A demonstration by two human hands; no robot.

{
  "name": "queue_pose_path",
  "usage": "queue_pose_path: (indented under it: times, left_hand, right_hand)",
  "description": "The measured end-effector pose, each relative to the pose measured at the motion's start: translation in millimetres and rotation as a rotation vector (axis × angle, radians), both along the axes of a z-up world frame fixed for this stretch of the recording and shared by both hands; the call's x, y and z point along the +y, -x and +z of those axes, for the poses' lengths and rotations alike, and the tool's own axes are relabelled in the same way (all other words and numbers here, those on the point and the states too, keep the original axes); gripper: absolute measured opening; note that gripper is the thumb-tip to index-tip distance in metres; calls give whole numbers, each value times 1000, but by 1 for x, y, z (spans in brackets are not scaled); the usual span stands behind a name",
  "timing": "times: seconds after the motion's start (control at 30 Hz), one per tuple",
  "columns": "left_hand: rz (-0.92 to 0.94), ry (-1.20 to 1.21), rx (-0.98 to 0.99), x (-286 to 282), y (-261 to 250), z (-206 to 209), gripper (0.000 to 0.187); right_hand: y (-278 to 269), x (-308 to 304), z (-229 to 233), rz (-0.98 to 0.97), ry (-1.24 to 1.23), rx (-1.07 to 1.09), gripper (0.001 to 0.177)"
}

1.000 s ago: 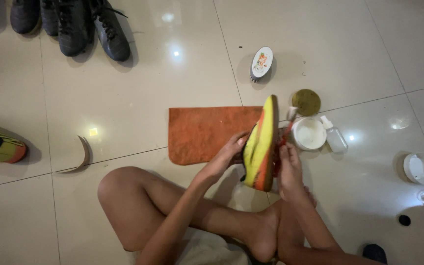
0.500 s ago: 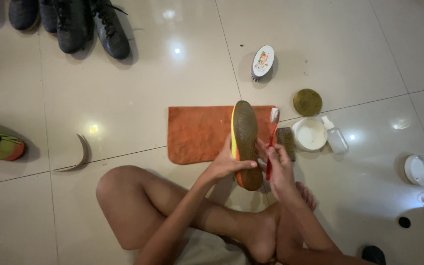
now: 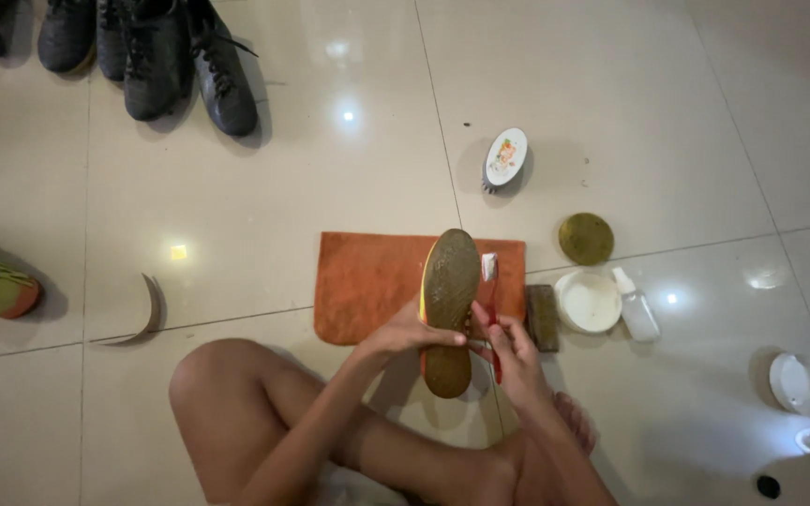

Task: Apply a cleaning substance to the sole of a soccer shoe using a toothbrush

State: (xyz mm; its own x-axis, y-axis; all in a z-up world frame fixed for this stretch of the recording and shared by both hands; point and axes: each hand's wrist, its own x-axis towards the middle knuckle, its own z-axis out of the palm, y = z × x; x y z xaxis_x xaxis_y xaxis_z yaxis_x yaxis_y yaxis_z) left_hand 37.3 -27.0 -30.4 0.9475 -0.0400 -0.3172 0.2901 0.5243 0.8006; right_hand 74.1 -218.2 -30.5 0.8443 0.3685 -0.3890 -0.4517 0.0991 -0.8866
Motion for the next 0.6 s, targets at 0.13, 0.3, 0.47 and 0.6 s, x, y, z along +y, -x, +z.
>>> queue_pose_path:
  times: [0.13, 0.3, 0.47, 0.6]
  left_hand:
    - [-38, 110, -161, 5, 8, 28, 84]
    - [-86, 34, -131, 7, 8, 24, 91]
    - [33, 62, -22, -7, 6, -34, 89]
    - [19, 61, -36, 2, 5, -5, 93]
  right_hand:
    - [1, -8, 27, 122, 233, -173, 34]
    - [-11, -16, 48, 215, 579, -353, 29]
    - [-15, -16, 66, 240, 763, -626, 29]
    - [-23, -5, 82, 243, 775, -760, 28]
